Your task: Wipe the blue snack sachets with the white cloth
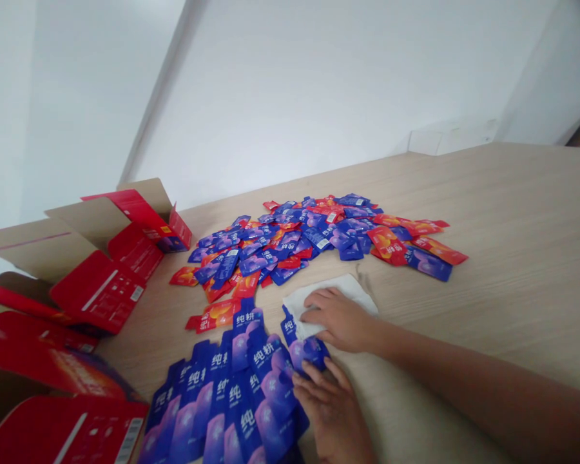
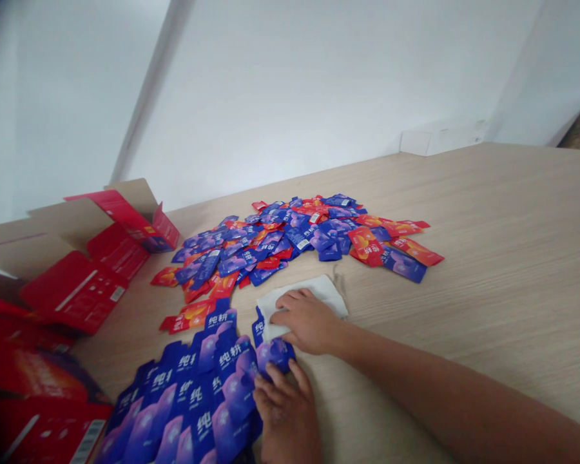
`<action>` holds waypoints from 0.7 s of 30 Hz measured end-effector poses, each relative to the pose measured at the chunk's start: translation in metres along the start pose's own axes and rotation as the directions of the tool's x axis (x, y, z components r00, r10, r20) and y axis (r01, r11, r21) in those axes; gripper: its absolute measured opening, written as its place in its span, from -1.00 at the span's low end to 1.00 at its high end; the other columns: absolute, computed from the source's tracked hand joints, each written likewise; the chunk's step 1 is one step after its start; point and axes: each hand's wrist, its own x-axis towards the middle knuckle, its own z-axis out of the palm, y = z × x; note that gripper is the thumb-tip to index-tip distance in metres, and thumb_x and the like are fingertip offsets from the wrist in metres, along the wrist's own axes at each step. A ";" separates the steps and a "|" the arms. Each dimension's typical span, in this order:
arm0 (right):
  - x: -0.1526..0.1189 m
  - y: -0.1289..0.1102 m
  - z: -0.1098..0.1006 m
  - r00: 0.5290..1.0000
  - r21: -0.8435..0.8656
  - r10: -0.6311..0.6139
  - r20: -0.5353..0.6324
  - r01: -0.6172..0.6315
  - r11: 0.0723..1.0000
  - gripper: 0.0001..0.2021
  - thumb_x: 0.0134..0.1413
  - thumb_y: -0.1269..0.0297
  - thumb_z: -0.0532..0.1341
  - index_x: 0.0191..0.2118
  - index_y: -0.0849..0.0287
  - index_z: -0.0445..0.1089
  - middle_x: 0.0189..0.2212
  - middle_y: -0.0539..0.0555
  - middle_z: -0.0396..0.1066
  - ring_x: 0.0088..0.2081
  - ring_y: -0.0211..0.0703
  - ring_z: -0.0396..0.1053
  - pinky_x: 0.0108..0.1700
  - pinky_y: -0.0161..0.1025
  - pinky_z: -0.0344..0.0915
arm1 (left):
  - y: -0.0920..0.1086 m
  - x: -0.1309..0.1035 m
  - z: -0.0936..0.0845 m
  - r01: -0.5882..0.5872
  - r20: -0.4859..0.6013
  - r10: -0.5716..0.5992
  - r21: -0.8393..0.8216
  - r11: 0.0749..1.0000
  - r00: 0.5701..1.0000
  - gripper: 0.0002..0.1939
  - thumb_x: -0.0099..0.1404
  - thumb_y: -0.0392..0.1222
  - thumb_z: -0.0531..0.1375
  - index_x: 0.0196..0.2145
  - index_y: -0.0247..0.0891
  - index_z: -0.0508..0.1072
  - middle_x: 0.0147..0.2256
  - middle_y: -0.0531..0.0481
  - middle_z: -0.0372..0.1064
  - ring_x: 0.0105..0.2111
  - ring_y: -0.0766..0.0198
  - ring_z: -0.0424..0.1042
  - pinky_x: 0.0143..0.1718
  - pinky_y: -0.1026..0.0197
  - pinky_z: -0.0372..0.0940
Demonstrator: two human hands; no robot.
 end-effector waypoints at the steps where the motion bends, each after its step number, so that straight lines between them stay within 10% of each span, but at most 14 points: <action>1: -0.001 -0.002 -0.001 1.000 -0.002 -0.027 -0.014 0.027 1.000 -0.63 0.03 0.20 0.23 -0.01 0.12 0.37 -0.04 0.17 0.28 0.00 0.01 0.15 0.04 -0.03 0.03 | -0.001 0.000 0.000 -0.010 -0.009 0.010 0.003 1.000 1.000 -0.56 0.13 -0.46 0.08 -0.03 -0.24 0.43 -0.05 -0.46 0.37 -0.09 -0.19 0.40 -0.05 -0.29 0.22; 7: -0.002 -0.017 0.001 0.977 0.049 -0.209 0.042 0.207 0.977 -0.72 0.10 0.19 0.17 -0.06 0.04 0.40 0.01 0.10 0.26 0.05 -0.04 0.11 0.09 -0.06 -0.01 | -0.004 0.001 -0.004 -0.009 0.016 0.009 -0.024 1.000 1.000 -0.61 0.16 -0.44 0.06 -0.06 -0.34 0.45 -0.10 -0.48 0.41 -0.11 -0.18 0.41 -0.03 -0.30 0.20; 15: 0.000 0.000 0.004 1.000 0.011 -0.015 0.007 0.015 1.000 -0.65 0.03 0.20 0.24 -0.02 0.08 0.39 -0.03 0.15 0.28 0.02 0.02 0.14 0.06 -0.02 0.02 | 0.000 0.001 -0.001 0.004 -0.002 -0.004 0.004 1.000 1.000 -0.57 0.14 -0.44 0.09 -0.03 -0.25 0.42 -0.05 -0.47 0.37 -0.08 -0.18 0.39 -0.03 -0.30 0.20; 21: -0.002 -0.008 0.001 0.972 0.058 -0.230 0.046 0.227 0.972 -0.71 0.09 0.19 0.18 -0.05 0.03 0.40 0.04 0.11 0.24 0.08 -0.03 0.10 0.10 -0.05 -0.03 | -0.003 0.001 -0.004 0.002 -0.019 -0.001 0.029 1.000 1.000 -0.62 0.14 -0.39 0.10 -0.09 -0.20 0.48 -0.13 -0.39 0.45 -0.12 -0.20 0.42 -0.05 -0.30 0.19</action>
